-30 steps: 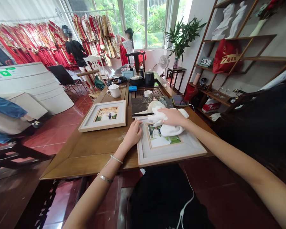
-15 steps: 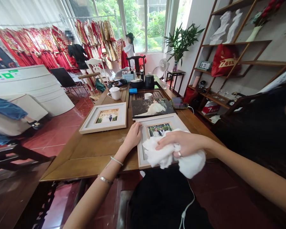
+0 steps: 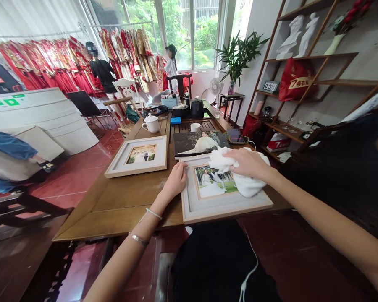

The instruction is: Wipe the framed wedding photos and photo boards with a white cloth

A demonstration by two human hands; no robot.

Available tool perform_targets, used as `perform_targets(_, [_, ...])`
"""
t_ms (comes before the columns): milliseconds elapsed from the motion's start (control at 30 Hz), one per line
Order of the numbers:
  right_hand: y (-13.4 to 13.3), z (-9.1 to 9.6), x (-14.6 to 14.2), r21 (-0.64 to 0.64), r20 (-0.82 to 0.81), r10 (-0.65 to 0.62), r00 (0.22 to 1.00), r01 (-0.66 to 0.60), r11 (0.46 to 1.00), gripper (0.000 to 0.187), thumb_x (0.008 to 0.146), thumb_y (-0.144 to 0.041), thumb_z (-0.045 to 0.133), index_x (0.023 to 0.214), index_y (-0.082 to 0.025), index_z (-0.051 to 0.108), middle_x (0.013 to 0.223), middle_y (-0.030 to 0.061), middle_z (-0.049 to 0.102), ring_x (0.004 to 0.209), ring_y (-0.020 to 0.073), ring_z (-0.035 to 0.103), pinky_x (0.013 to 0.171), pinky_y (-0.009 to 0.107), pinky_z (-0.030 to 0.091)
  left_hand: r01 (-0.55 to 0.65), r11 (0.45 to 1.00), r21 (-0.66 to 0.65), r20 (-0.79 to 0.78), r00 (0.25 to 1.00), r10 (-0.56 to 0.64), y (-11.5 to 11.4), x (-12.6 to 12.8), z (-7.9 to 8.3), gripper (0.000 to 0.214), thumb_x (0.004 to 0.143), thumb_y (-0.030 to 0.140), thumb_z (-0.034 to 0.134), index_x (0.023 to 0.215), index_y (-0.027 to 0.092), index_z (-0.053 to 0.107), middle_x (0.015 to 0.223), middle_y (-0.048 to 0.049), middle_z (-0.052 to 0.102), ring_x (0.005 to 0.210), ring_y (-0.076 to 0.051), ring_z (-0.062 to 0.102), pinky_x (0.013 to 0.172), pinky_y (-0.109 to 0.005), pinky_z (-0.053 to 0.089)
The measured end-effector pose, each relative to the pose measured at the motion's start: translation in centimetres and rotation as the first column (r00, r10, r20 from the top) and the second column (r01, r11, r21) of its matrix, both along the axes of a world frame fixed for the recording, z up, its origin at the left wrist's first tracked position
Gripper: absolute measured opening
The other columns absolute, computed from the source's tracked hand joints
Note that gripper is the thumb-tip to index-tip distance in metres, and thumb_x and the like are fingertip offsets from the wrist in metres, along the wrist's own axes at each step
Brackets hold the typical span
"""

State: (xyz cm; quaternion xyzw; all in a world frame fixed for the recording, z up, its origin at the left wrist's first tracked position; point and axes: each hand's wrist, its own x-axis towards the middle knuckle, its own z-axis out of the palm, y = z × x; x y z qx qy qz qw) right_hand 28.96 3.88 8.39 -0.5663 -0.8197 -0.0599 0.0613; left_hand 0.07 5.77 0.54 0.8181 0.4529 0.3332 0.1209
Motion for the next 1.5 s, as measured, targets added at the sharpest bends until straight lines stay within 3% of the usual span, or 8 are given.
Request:
perform_targets(133, [2.6,-0.2,-2.7,0.004,-0.039,-0.040,0.998,0.040,0.999,0.053,0.079,-0.032,0.055,0.132,-0.021,0.057,0.135,0.0071,0.059,0.111,0.0318,0.058,0.086,0.042,0.048,-0.005,1.000,0.003,-0.002,1.000,0.005,-0.1,0.0,0.1,0.027,0.086,0.006,0.037,0.106,0.017,0.052,0.114,-0.0128,0.058,0.115,-0.023,0.054,0.103,-0.043,0.043])
perform_targets(233, [3.0,-0.6,-4.8,-0.032,-0.089,0.060,0.994,-0.063,0.997,0.058,0.078,-0.031,0.056,0.135,-0.022,0.053,0.134,0.0070,0.059,0.111,0.0318,0.058,0.085,0.040,0.047,-0.002,1.000,0.002,-0.016,1.000,0.002,-0.1,0.1,0.4,0.026,0.085,0.006,0.038,0.105,0.016,0.053,0.111,-0.0136,0.059,0.112,-0.024,0.056,0.101,-0.042,0.044])
perform_targets(400, [0.9,-1.1,-7.2,-0.121,-0.161,0.300,0.940,-0.321,0.939,0.063,0.073,-0.027,0.060,0.136,-0.026,0.051,0.127,0.0059,0.063,0.107,0.0301,0.056,0.081,0.037,0.045,-0.020,0.999,-0.026,-0.032,0.999,0.020,0.1,0.2,1.3,0.028,0.078,0.003,0.040,0.099,0.016,0.053,0.100,-0.0120,0.062,0.100,-0.025,0.059,0.092,-0.042,0.048])
perform_targets(600, [-2.7,0.4,-5.7,-0.249,-0.258,0.468,0.845,-0.527,0.813,0.074,0.068,-0.023,0.065,0.139,-0.026,0.044,0.110,0.0070,0.064,0.099,0.0264,0.059,0.079,0.034,0.044,-0.051,0.997,-0.061,-0.111,0.993,0.044,0.1,0.2,2.0,0.032,0.074,0.000,0.042,0.098,0.018,0.051,0.100,-0.0115,0.063,0.098,-0.026,0.059,0.087,-0.041,0.049])
perform_targets(833, [-1.5,-0.1,-4.7,-0.128,-0.065,0.164,0.984,-0.172,0.977,0.065,0.076,-0.027,0.057,0.140,-0.027,0.046,0.113,0.0117,0.065,0.102,0.0320,0.059,0.076,0.038,0.045,-0.076,0.997,0.004,-0.224,0.972,0.075,-0.7,0.8,2.0,0.019,0.083,0.010,0.044,0.099,0.018,0.050,0.101,-0.0134,0.063,0.099,-0.028,0.058,0.089,-0.044,0.048])
perform_targets(1000, [1.0,-0.4,-6.0,-0.045,-0.057,0.047,0.997,-0.049,0.998,0.064,0.079,-0.029,0.056,0.141,-0.024,0.044,0.129,0.0094,0.062,0.110,0.0322,0.057,0.077,0.037,0.046,-0.063,0.998,0.012,-0.231,0.971,0.065,-0.4,0.7,2.1,0.015,0.085,0.011,0.043,0.097,0.019,0.050,0.098,-0.0127,0.064,0.096,-0.027,0.060,0.086,-0.043,0.049])
perform_targets(1267, [2.6,-0.7,-10.3,-0.080,-0.038,0.199,0.979,-0.201,0.976,0.069,0.075,-0.025,0.058,0.142,-0.021,0.043,0.134,0.0080,0.059,0.110,0.0337,0.056,0.078,0.039,0.046,-0.014,0.999,-0.048,-0.227,0.974,0.003,0.2,-0.1,3.1,0.024,0.085,0.004,0.035,0.095,0.018,0.051,0.093,-0.0124,0.067,0.089,-0.027,0.064,0.079,-0.039,0.049])
perform_targets(1500, [3.0,0.4,-9.0,-0.247,-0.163,0.344,0.925,-0.376,0.893,0.066,0.071,-0.026,0.063,0.136,-0.025,0.052,0.125,0.0062,0.065,0.107,0.0292,0.061,0.077,0.032,0.044,-0.049,0.999,-0.009,-0.250,0.967,0.045,-0.1,0.4,3.5,0.031,0.076,-0.003,0.037,0.090,0.020,0.052,0.089,-0.0098,0.066,0.085,-0.026,0.064,0.075,-0.036,0.049])
